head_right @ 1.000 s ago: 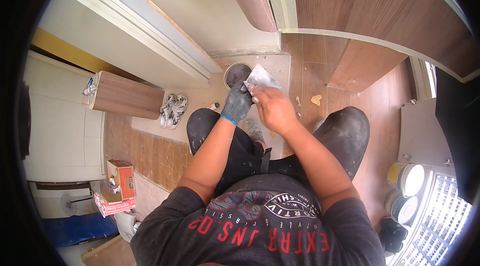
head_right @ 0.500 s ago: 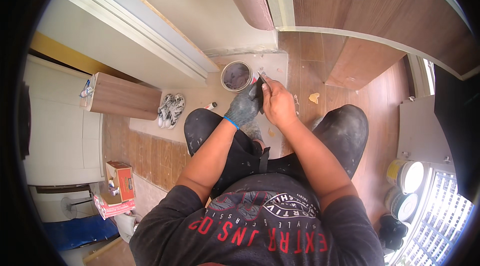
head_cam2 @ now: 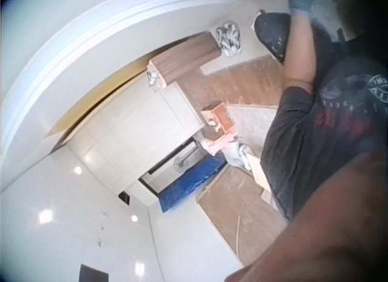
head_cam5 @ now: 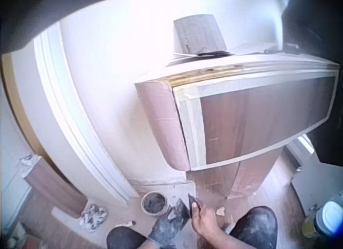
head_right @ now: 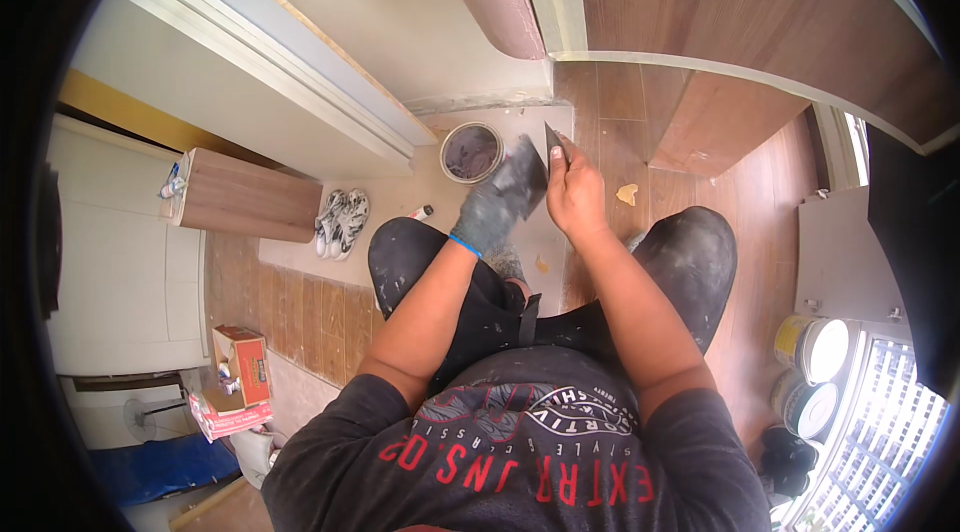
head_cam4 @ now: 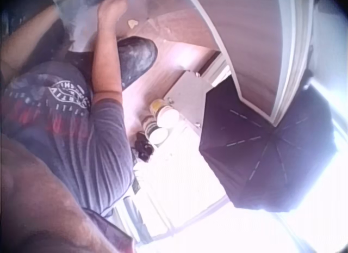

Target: Applying wood filler or putty to the edges and corners of a wooden cabinet using putty knives.

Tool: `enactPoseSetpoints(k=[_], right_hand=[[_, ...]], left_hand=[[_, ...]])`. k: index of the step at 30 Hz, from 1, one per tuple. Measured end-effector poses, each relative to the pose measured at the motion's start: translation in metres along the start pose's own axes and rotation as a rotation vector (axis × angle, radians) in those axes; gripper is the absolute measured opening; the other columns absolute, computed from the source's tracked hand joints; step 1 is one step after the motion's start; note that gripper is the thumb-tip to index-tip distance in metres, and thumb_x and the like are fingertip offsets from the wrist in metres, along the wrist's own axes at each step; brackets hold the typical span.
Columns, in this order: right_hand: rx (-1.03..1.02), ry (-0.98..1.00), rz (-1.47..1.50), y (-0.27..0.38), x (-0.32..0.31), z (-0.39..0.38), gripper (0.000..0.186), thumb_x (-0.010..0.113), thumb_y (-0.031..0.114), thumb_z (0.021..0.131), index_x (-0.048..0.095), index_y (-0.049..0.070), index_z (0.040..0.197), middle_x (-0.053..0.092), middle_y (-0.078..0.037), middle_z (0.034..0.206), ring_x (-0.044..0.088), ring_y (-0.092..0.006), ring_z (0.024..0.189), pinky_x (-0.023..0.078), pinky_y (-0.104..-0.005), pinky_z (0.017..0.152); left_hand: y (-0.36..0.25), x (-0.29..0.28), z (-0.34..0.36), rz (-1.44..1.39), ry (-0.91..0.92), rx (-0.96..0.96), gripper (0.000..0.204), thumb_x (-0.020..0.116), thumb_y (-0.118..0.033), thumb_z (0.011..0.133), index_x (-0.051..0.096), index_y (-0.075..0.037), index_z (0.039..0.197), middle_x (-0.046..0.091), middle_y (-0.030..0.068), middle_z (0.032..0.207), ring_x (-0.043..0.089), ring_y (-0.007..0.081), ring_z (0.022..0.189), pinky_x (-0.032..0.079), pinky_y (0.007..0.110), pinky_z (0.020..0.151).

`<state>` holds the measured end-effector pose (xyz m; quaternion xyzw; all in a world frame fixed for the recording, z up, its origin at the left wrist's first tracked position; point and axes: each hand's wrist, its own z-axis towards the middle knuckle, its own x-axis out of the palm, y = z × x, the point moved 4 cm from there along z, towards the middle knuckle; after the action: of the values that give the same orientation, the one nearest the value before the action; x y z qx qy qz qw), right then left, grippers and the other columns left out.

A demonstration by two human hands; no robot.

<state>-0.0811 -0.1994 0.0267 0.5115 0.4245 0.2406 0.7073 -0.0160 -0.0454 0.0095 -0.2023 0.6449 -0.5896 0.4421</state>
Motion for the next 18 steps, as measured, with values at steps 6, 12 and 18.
enactPoseSetpoints(k=[6, 12, 18], right_hand=[[-0.379, 0.052, -0.115, 0.027, 0.026, -0.033, 0.031, 0.051, 0.016, 0.099, 0.061, -0.002, 0.124, 0.066, -0.026, 0.108, 0.065, -0.0433, 0.097, 0.053, -0.0461, 0.084], [-0.244, -0.042, -0.072, 0.022, 0.029, -0.036, 0.030, 0.051, 0.012, 0.099, 0.060, -0.003, 0.122, 0.065, -0.031, 0.101, 0.063, -0.0476, 0.090, 0.050, -0.0501, 0.081], [-0.012, -0.058, -0.082, -0.003, 0.025, -0.024, 0.035, 0.049, 0.019, 0.100, 0.060, -0.009, 0.117, 0.065, -0.034, 0.097, 0.063, -0.0472, 0.094, 0.051, -0.0484, 0.081]], left_hand=[[0.044, -0.018, 0.001, 0.181, -0.214, 0.183, 0.042, 0.057, -0.008, 0.096, 0.051, 0.001, 0.137, 0.060, 0.0165, 0.130, 0.060, 0.0273, 0.117, 0.051, 0.037, 0.096], [0.015, 0.002, -0.002, -0.191, -0.203, 0.056, 0.039, 0.054, -0.025, 0.102, 0.055, -0.002, 0.134, 0.065, 0.0154, 0.120, 0.063, 0.0209, 0.105, 0.052, 0.032, 0.087], [-0.005, 0.014, -0.004, -0.325, -0.115, -0.121, 0.043, 0.052, -0.026, 0.103, 0.052, 0.003, 0.135, 0.064, 0.0126, 0.122, 0.061, 0.0177, 0.108, 0.050, 0.030, 0.091]])
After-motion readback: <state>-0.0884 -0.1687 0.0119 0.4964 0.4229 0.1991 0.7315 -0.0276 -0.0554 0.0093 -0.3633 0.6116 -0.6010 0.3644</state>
